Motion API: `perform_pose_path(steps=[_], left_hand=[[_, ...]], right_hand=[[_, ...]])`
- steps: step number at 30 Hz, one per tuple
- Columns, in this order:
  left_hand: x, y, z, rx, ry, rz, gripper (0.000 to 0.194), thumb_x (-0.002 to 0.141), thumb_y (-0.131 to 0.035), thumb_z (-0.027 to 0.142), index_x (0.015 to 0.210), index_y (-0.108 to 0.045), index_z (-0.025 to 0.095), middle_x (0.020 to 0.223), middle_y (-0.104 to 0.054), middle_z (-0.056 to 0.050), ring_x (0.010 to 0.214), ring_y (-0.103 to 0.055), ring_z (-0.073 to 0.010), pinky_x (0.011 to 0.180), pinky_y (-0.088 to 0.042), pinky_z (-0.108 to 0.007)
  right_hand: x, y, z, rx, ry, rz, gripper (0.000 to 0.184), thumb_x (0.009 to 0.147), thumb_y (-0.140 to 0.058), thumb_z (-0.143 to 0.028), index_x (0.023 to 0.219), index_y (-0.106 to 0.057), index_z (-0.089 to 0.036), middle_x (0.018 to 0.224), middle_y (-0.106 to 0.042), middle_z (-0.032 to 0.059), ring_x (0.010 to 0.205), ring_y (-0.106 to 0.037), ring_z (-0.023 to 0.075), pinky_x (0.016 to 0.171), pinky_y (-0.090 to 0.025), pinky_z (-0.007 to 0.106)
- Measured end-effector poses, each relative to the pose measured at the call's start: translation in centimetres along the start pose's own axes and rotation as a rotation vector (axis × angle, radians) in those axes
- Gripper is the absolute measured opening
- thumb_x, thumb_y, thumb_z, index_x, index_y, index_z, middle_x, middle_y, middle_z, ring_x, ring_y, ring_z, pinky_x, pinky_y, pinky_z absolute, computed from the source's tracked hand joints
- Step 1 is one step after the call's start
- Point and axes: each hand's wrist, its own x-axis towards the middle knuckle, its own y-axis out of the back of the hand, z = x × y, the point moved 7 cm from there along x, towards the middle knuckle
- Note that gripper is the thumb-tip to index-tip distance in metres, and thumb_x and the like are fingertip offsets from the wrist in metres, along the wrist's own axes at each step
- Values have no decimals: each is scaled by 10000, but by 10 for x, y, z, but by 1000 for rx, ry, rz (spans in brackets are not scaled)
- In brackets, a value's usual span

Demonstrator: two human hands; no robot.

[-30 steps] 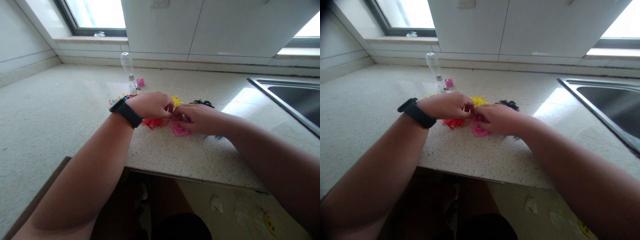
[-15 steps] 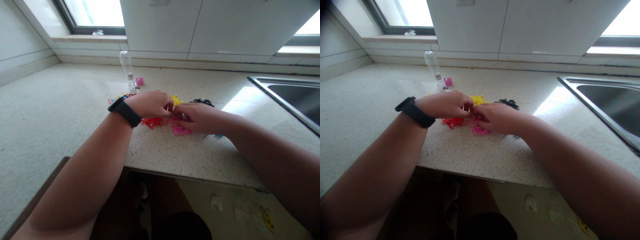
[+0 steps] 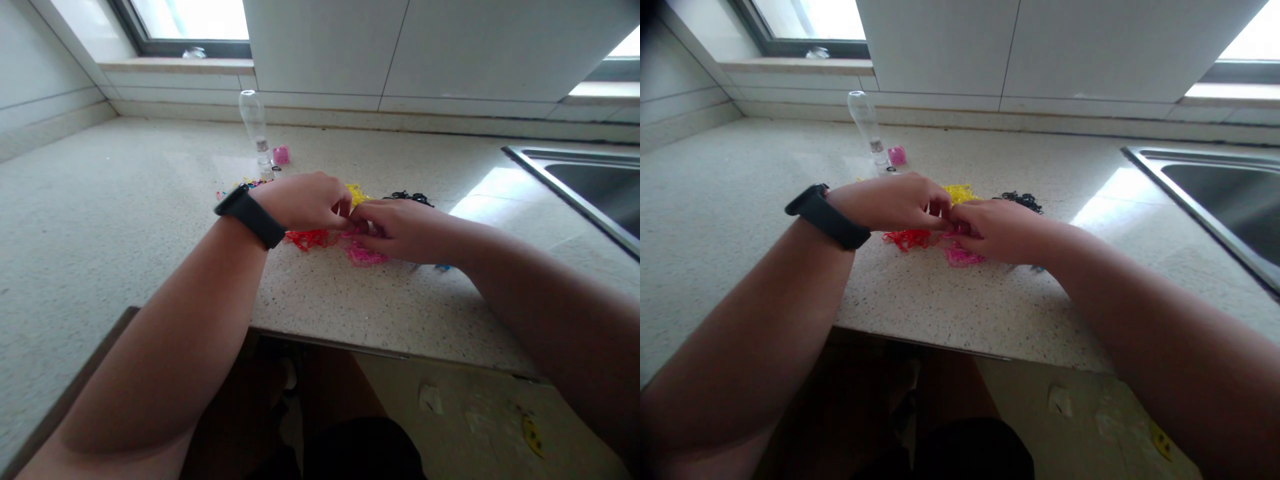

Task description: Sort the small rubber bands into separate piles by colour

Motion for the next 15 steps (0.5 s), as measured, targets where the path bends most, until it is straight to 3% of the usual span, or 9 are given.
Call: perform_pose_path(steps=[15], left_hand=[[-1,0,2,10,12,-10,293,869,-603,342,1031,-787,182,873,-752,-67,813,-650,-191,752,-404,-292]], right_hand=[[1,0,1,-10,-5,6,183,901,-530,-343,1012,-612,-222,906,-677,67,773,-571,211,705,-374,334]])
